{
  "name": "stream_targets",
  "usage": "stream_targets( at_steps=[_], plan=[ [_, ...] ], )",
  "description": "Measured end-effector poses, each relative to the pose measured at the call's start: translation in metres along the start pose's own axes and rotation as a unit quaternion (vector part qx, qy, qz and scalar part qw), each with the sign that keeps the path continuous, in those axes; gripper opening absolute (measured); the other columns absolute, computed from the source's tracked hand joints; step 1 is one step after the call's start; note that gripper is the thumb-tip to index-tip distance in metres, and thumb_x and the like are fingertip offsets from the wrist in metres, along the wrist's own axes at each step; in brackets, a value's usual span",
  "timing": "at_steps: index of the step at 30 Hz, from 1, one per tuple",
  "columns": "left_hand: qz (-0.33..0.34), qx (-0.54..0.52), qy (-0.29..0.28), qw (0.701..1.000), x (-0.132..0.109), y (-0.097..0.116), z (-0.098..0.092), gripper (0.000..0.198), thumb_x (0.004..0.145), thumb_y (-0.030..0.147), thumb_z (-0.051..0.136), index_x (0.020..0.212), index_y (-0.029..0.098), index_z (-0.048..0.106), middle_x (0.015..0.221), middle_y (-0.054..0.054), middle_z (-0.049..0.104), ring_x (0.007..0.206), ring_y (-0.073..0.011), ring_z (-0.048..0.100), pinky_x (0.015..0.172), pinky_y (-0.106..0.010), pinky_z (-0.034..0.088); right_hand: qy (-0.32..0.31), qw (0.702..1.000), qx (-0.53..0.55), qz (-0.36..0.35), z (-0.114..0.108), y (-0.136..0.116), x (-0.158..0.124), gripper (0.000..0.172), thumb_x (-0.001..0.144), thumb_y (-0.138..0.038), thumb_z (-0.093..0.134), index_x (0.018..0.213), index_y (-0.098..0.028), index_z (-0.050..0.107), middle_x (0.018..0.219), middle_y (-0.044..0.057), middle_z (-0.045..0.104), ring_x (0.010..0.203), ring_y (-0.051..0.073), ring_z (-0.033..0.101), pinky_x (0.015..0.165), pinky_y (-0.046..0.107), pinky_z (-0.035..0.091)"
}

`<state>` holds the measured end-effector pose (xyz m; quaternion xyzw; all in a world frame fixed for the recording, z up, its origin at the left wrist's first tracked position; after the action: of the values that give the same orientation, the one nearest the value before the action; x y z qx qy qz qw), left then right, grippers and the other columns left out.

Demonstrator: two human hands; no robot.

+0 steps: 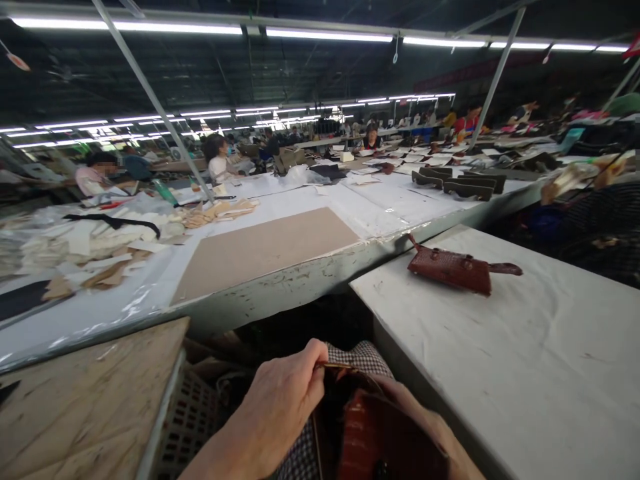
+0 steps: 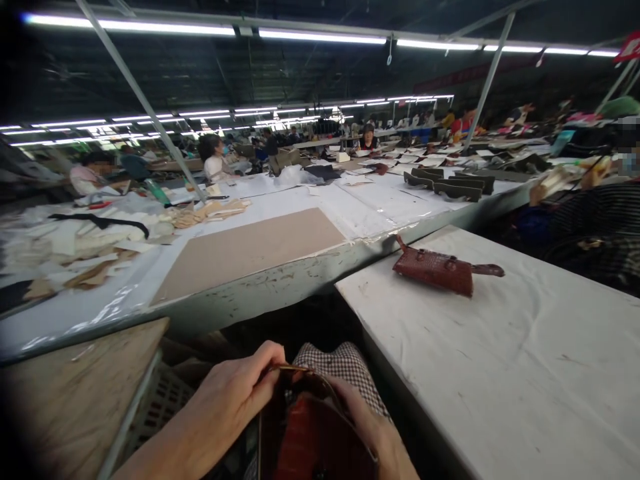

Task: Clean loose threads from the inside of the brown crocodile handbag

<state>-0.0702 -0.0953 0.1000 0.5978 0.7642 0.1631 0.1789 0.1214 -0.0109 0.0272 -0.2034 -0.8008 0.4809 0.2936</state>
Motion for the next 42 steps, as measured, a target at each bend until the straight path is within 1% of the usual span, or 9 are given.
stream_targets(
  at_steps=[4,8,15,19,26,31,34,38,42],
  plan=[
    [-0.003,-0.067,0.012,0.998,-0.005,-0.013,0.004,0.018,0.094,0.013,0.046,0.104,0.028,0.049,0.099,0.006,0.063,0.092,-0.0135,0.061,0.083,-0.027,0.045,0.082,0.993,-0.058,0.069,0.029,0.012,-0.013,0.045,0.089,-0.024,0.057,0.133,-0.032,0.056,0.119,0.003,0.068,0.104,0.023,0.068,0.090,0.029,0.057],
    [0.019,-0.089,0.061,0.994,-0.004,-0.015,0.000,0.039,0.083,0.008,0.064,0.112,0.030,0.048,0.130,0.004,0.056,0.119,-0.0147,0.053,0.104,-0.029,0.041,0.142,0.981,-0.113,0.066,0.043,0.014,-0.013,0.039,0.091,-0.032,0.056,0.130,-0.035,0.057,0.118,-0.001,0.069,0.103,0.023,0.069,0.085,0.029,0.060],
    [0.104,0.028,0.125,0.986,0.005,-0.010,0.013,0.033,0.080,0.006,0.069,0.102,0.024,0.051,0.105,0.002,0.066,0.089,-0.0186,0.065,0.081,-0.034,0.054,0.145,0.982,-0.119,0.012,0.051,0.017,-0.013,0.040,0.093,-0.028,0.052,0.132,-0.032,0.055,0.120,0.001,0.068,0.104,0.022,0.068,0.087,0.027,0.060],
    [0.191,0.057,0.164,0.966,0.006,-0.007,0.014,0.020,0.087,0.005,0.058,0.092,0.022,0.048,0.110,-0.001,0.066,0.090,-0.0183,0.066,0.080,-0.034,0.055,0.130,0.984,-0.122,-0.008,0.054,0.017,-0.013,0.041,0.096,-0.034,0.049,0.137,-0.031,0.049,0.126,0.001,0.065,0.108,0.020,0.067,0.091,0.027,0.057],
    [0.236,0.075,0.178,0.952,0.008,-0.002,0.012,0.013,0.092,0.007,0.052,0.089,0.020,0.053,0.104,-0.002,0.067,0.089,-0.0158,0.065,0.081,-0.031,0.053,0.130,0.978,-0.160,-0.019,0.054,0.017,-0.010,0.041,0.101,-0.046,0.035,0.137,-0.029,0.044,0.124,0.001,0.066,0.107,0.015,0.067,0.089,0.022,0.057],
    [0.249,0.048,0.150,0.955,0.011,-0.001,0.009,0.014,0.092,0.007,0.053,0.084,0.019,0.055,0.104,-0.001,0.067,0.090,-0.0144,0.063,0.084,-0.029,0.051,0.150,0.975,-0.160,-0.036,0.053,0.020,-0.014,0.042,0.101,-0.045,0.037,0.136,-0.025,0.047,0.122,0.003,0.067,0.106,0.016,0.068,0.088,0.022,0.057],
    [0.250,0.010,0.097,0.963,0.010,0.001,0.003,0.018,0.088,0.003,0.054,0.079,0.018,0.052,0.111,0.000,0.065,0.099,-0.0134,0.060,0.089,-0.027,0.048,0.151,0.977,-0.147,-0.023,0.051,0.026,-0.017,0.044,0.101,-0.047,0.036,0.135,-0.023,0.050,0.119,0.006,0.068,0.103,0.017,0.069,0.087,0.022,0.058],
    [0.267,-0.018,0.052,0.962,0.007,0.004,-0.003,0.021,0.085,-0.002,0.052,0.078,0.018,0.050,0.126,-0.002,0.057,0.114,-0.0141,0.054,0.099,-0.027,0.044,0.151,0.978,-0.140,-0.005,0.047,0.028,-0.018,0.040,0.101,-0.048,0.035,0.131,-0.025,0.050,0.114,0.001,0.070,0.097,0.014,0.070,0.084,0.020,0.058],
    [0.303,-0.025,0.045,0.952,0.007,0.005,-0.001,0.023,0.084,-0.006,0.048,0.080,0.016,0.050,0.113,-0.005,0.058,0.120,-0.0174,0.049,0.103,-0.031,0.043,0.149,0.977,-0.148,-0.027,0.044,0.021,-0.015,0.043,0.101,-0.052,0.033,0.132,-0.026,0.048,0.113,0.002,0.071,0.095,0.014,0.071,0.081,0.020,0.059]
  ],
)
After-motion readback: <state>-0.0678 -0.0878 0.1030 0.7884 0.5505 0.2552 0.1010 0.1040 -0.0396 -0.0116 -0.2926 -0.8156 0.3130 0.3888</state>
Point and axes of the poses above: each hand's wrist, its own x-axis towards the middle knuckle, its own z-axis out of the palm, y = z × x, the point moved 3 cm from there along x, towards the middle knuckle
